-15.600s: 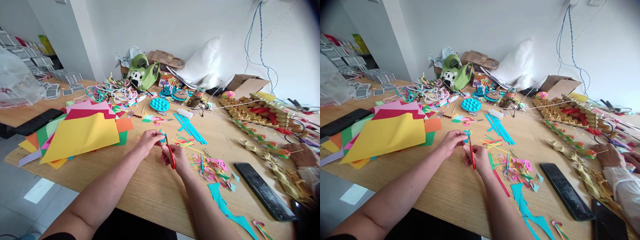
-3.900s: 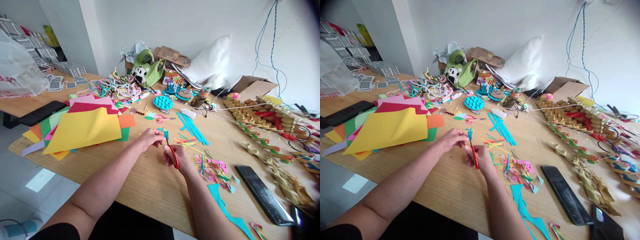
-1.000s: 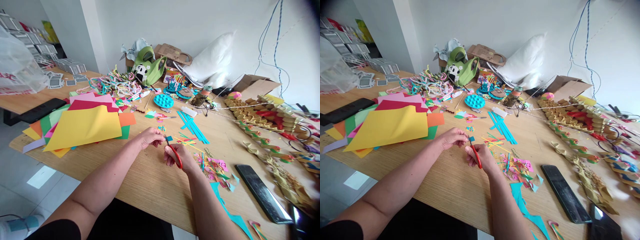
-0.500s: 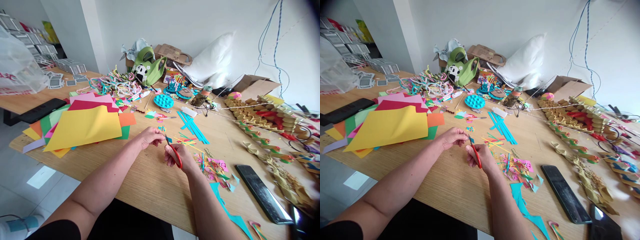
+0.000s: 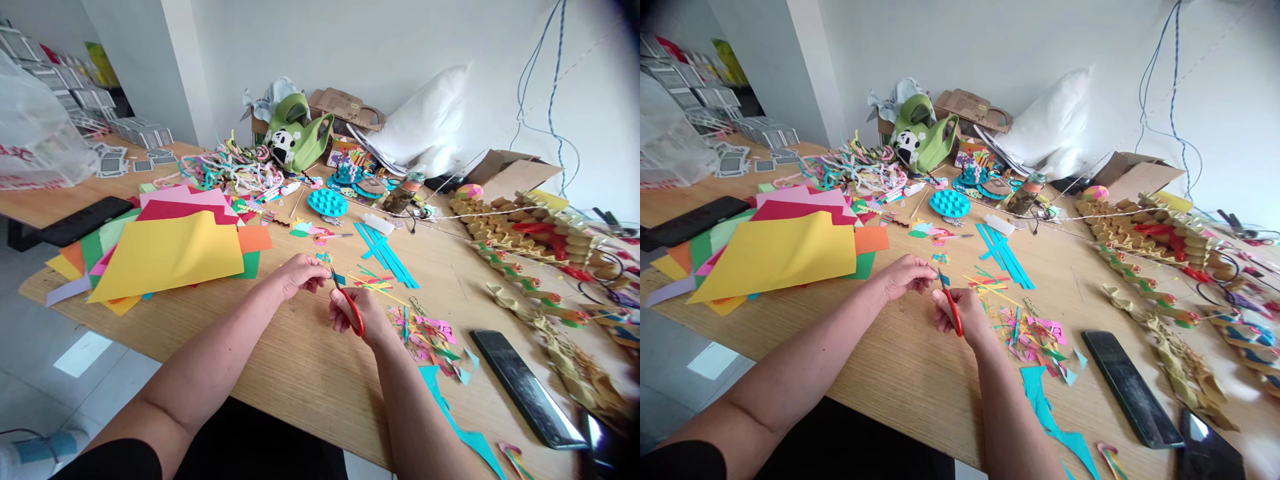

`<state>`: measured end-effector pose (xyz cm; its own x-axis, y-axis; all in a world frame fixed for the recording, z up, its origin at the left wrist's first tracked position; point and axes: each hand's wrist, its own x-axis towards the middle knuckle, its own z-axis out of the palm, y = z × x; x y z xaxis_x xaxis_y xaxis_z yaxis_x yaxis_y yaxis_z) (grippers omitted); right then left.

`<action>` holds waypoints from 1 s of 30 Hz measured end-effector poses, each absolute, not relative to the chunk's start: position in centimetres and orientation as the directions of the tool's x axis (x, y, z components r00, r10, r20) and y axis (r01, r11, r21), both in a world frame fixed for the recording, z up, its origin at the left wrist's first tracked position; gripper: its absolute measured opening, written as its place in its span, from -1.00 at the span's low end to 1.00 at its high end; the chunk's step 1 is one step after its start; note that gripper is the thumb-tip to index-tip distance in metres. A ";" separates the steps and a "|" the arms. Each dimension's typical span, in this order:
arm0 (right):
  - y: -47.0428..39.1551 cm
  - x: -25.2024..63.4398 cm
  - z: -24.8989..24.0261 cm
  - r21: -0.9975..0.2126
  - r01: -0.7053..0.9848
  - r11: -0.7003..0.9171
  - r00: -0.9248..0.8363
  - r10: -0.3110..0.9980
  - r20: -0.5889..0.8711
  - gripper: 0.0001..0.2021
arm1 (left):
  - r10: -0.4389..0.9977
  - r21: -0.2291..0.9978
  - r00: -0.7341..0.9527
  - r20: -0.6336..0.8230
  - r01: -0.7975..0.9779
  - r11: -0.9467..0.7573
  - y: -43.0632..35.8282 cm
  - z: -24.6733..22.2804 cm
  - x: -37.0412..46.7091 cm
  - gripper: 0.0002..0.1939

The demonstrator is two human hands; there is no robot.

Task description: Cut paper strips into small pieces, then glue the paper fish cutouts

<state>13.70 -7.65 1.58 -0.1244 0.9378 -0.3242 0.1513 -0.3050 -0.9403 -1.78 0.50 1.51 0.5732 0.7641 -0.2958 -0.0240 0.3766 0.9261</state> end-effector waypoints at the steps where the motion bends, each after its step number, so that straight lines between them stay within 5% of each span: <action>1: -7.6 13.7 1.6 -0.941 0.151 -0.304 -0.121 0.939 -0.323 -0.42 | 0.763 0.926 0.575 -0.295 -0.023 0.376 0.5 1.6 -1.8 -0.86; 30: -7.7 13.6 1.2 -0.944 0.143 -0.298 -0.094 0.945 -0.313 -0.47 | 0.790 0.926 0.539 -0.293 -0.046 0.375 0.3 1.2 -1.3 -0.93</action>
